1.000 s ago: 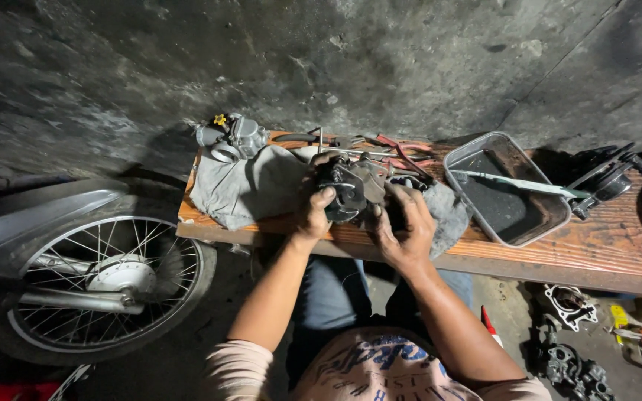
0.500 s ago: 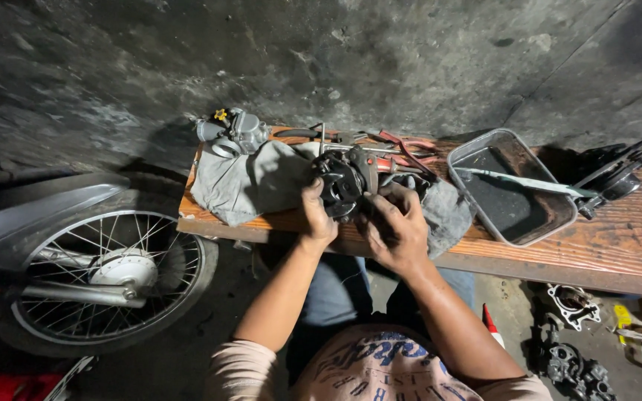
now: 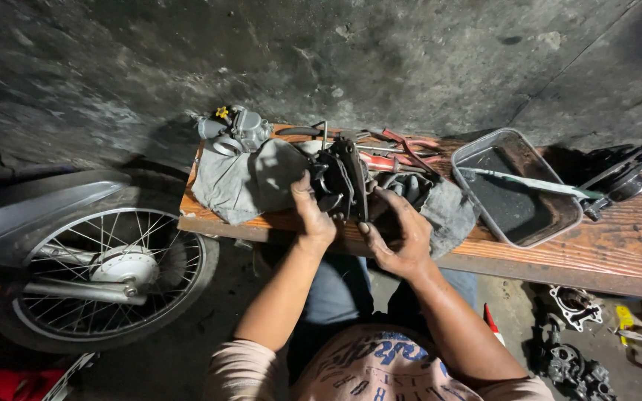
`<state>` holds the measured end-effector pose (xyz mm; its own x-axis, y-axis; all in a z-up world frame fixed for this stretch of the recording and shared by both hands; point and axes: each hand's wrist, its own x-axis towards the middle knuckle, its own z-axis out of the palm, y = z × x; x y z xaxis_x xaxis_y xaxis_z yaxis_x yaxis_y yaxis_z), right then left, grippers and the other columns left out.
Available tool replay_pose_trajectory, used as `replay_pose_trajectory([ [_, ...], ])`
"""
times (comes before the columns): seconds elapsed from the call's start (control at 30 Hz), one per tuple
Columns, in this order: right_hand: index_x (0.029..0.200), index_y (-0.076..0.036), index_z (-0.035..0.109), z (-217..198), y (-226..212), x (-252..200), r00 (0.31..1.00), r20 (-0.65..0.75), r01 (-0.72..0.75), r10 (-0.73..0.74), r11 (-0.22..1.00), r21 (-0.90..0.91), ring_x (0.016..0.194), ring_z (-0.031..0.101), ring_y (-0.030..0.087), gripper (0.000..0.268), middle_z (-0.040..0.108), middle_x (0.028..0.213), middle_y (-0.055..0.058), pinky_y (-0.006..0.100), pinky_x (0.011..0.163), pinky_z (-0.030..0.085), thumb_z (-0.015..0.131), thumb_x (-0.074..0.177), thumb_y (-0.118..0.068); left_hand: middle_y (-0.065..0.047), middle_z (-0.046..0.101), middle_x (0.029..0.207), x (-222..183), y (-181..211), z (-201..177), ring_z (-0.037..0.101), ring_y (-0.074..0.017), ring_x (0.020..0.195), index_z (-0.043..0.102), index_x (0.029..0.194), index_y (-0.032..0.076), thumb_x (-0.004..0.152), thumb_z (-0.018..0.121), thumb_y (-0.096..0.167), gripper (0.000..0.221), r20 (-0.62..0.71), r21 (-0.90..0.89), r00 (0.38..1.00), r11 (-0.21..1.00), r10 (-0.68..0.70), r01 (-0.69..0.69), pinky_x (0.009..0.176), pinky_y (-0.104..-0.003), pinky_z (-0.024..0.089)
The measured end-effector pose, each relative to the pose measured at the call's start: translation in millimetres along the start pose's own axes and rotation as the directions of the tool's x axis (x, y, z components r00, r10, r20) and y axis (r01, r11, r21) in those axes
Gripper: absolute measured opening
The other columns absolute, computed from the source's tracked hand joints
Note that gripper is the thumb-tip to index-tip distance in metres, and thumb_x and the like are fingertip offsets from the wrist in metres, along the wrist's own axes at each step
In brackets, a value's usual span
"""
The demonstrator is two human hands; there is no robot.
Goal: The person cleans and reassembles motorcycle engine components by hand using a cloth and small metal parts.
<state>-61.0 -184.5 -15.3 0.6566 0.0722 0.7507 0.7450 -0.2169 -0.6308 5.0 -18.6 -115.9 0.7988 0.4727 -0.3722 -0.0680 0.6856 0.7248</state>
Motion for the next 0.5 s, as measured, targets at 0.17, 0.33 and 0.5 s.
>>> replay_pose_trajectory([
  [0.17, 0.124, 0.003, 0.069, 3, -1, 0, 1.000, -0.009, -0.012, 0.012, 1.000, -0.025, 0.080, 0.074, 0.039, 0.045, 0.073, 0.093, 0.019, 0.043, 0.068, 0.057, 0.076, 0.090, -0.025, -0.006, 0.072, 0.103, 4, -17, -4, 0.068, -0.0164, 0.093, 0.074, 0.113, 0.017, 0.091, 0.069, 0.050, 0.040, 0.077, -0.104, 0.996, 0.994, 0.038, -0.030, 0.082, -0.030, 0.061],
  [0.33, 0.124, 0.002, 0.070, 1, 2, -1, 0.998, -0.038, -0.045, 0.044, 0.998, -0.032, 0.078, 0.075, 0.037, 0.045, 0.074, 0.089, 0.017, 0.043, 0.068, 0.057, 0.077, 0.090, -0.026, -0.006, 0.072, 0.110, 4, -29, -7, 0.067, -0.0149, 0.100, 0.072, 0.118, 0.017, 0.095, 0.067, 0.044, 0.036, 0.116, -0.126, 0.991, 0.991, 0.063, -0.048, 0.091, -0.031, 0.059],
  [0.5, 0.107, -0.001, 0.076, 3, 13, -9, 0.999, 0.003, -0.033, 0.033, 0.999, 0.039, 0.064, 0.069, 0.031, 0.028, 0.069, 0.079, 0.013, 0.038, 0.059, 0.055, 0.079, 0.086, -0.019, -0.006, 0.071, 0.101, 38, -47, -36, 0.067, -0.0151, 0.092, 0.073, 0.110, 0.013, 0.094, 0.070, 0.049, 0.040, 0.037, -0.053, 0.998, 0.997, 0.058, -0.056, 0.081, -0.030, 0.061],
])
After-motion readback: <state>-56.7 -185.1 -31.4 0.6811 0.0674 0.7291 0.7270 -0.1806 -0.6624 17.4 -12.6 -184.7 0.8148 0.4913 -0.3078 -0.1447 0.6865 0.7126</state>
